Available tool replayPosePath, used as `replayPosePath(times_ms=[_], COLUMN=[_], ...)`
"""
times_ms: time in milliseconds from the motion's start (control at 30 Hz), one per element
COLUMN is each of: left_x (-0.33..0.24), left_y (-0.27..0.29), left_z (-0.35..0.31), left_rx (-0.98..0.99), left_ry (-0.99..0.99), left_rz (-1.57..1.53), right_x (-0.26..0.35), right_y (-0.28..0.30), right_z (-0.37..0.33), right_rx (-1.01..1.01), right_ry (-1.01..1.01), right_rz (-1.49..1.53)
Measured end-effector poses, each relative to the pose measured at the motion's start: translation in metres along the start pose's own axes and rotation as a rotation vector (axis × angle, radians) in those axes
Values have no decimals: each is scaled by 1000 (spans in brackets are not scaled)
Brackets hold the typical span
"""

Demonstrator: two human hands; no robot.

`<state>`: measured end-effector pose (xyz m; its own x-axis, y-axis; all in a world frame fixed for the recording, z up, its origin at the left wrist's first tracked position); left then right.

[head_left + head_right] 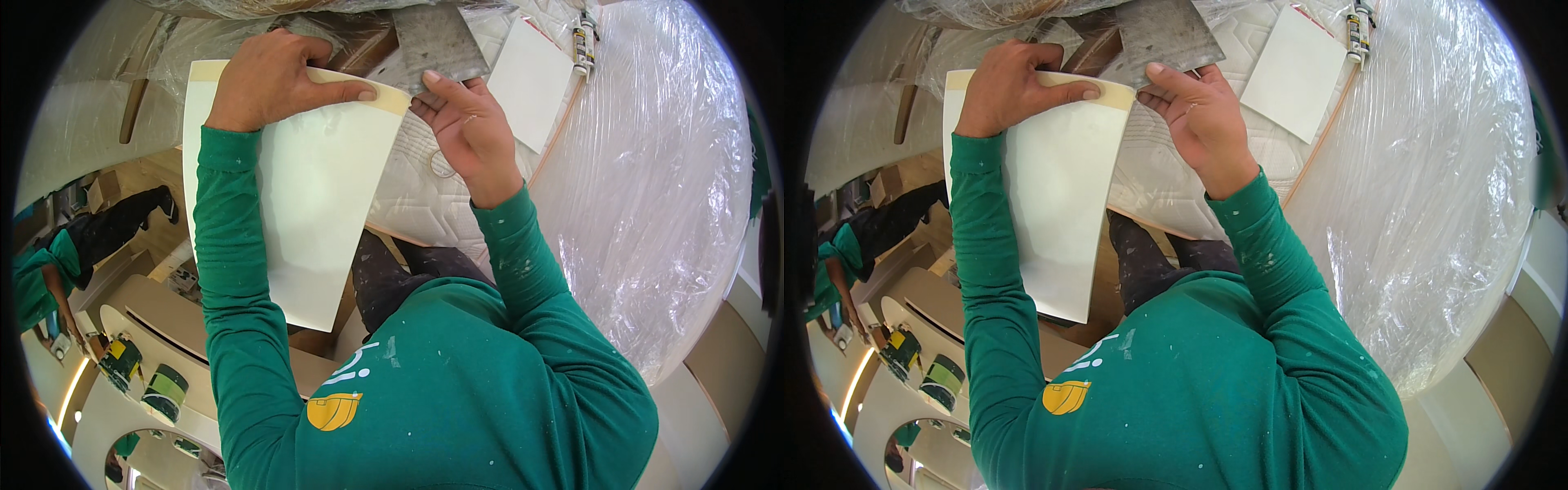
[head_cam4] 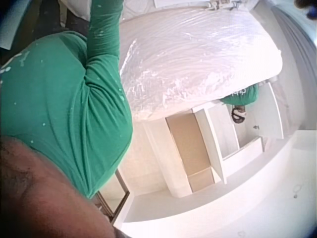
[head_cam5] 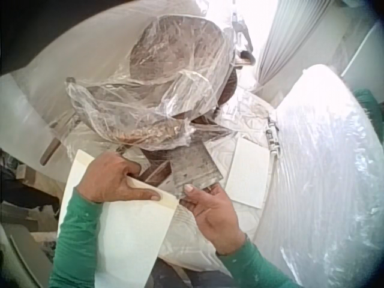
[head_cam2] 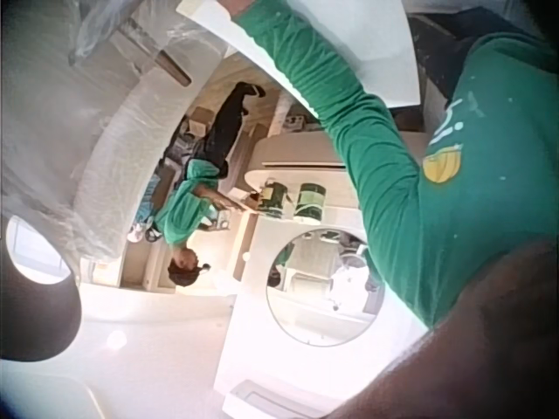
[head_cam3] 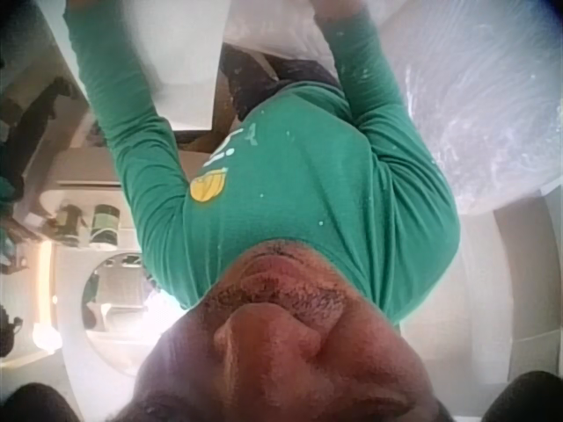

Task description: The person sands the edge of a white panel using a sanding block and then applies masking tape to the edge by hand.

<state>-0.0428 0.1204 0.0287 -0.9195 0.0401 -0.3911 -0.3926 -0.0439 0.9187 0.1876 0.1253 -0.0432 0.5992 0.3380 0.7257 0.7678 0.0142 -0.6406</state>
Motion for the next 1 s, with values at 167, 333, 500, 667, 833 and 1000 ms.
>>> replayPosePath(times_ms=[167,333,500,667,833,1000], left_x=[-3,-3,-8,-4,0,2], left_y=[2,2,5,6,5,1], left_z=[1,2,4,4,0,-1], left_rx=[-3,100,108,20,28,-5], left_ry=[-28,70,52,-24,-37,-25], left_rz=[21,40,-52,-93,-20,-56], right_x=[-6,-49,-78,-83,-97,-57], right_y=[62,242,411,454,380,155], right_z=[29,80,100,93,42,-12], right_rx=[-50,-492,-720,-770,-570,-42], right_ry=[76,47,-4,-27,-576,-26], right_rz=[57,-158,-201,-86,-619,-753])
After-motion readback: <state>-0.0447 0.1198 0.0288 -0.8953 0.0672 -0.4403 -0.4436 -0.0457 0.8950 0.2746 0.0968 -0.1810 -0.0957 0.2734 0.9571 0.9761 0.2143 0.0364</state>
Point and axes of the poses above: each hand's wrist, its own z-axis towards the middle knuckle, its own y-axis out of the back of the hand, x = y × z, the point moved 6 cm from there along z, towards the middle knuckle, and after that the axes turned 12 degrees about y, right-handed, at the moved point
